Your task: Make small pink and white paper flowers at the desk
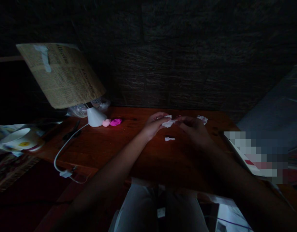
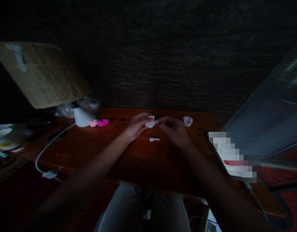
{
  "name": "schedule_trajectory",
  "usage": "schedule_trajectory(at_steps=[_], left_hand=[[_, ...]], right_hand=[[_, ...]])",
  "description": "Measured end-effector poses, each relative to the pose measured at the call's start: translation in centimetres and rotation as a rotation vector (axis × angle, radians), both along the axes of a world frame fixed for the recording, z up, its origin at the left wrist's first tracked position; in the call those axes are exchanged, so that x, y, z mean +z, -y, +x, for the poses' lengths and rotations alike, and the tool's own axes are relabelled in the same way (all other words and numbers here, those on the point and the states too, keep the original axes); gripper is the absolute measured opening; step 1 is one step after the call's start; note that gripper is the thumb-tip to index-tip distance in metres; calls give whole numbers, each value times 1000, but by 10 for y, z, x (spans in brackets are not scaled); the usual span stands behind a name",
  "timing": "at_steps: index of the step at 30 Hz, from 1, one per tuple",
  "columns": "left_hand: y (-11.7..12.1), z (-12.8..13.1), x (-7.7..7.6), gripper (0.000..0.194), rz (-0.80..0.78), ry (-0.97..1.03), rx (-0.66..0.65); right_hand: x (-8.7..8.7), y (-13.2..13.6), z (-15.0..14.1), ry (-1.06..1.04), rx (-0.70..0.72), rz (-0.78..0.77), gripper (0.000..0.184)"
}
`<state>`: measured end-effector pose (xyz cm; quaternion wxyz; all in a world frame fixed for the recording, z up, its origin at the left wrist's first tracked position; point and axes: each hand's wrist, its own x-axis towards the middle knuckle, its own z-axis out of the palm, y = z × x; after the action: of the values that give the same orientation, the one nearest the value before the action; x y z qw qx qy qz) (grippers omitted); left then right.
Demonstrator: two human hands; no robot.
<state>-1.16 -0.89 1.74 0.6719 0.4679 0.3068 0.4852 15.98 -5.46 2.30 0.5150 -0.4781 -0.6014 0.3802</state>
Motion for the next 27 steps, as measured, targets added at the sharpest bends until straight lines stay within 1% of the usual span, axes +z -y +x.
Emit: schedule_trajectory(at_steps=[5,8,12,15,18,20,21,22,25,27], left_hand=[[-1,-1,0,29,-1,20,10],[-1,0,-1,30,14,17,15],[-2,1,-3,32,36,3,55],[-5,-2,-4,31,25,-7,90],[-11,-8,-5,24,-20,-41,173],[-16,-13,-8,18,-24,-132,219],[-17,-15,-10,16,7,-209,223],[-19,-16,-12,14,60,-307,217],[-18,-18,-20,5,321,-622,179],[-16,-18,-22,8,459,-775,148]], right_hand=[[-1,1,1,-57,-47,18,36],[0,3,0,-40,-41,4,39],[2,3,-2,-15,-69,-9,34],[4,3,-3,-68,-130,-35,30],[7,3,1,-150,-197,-47,27],[8,3,4,-184,-216,-49,28],[8,3,5,-191,-209,-52,30],[7,2,5,-191,-191,-56,31],[4,3,3,-147,-110,-74,35],[2,3,1,-102,-66,-85,36]])
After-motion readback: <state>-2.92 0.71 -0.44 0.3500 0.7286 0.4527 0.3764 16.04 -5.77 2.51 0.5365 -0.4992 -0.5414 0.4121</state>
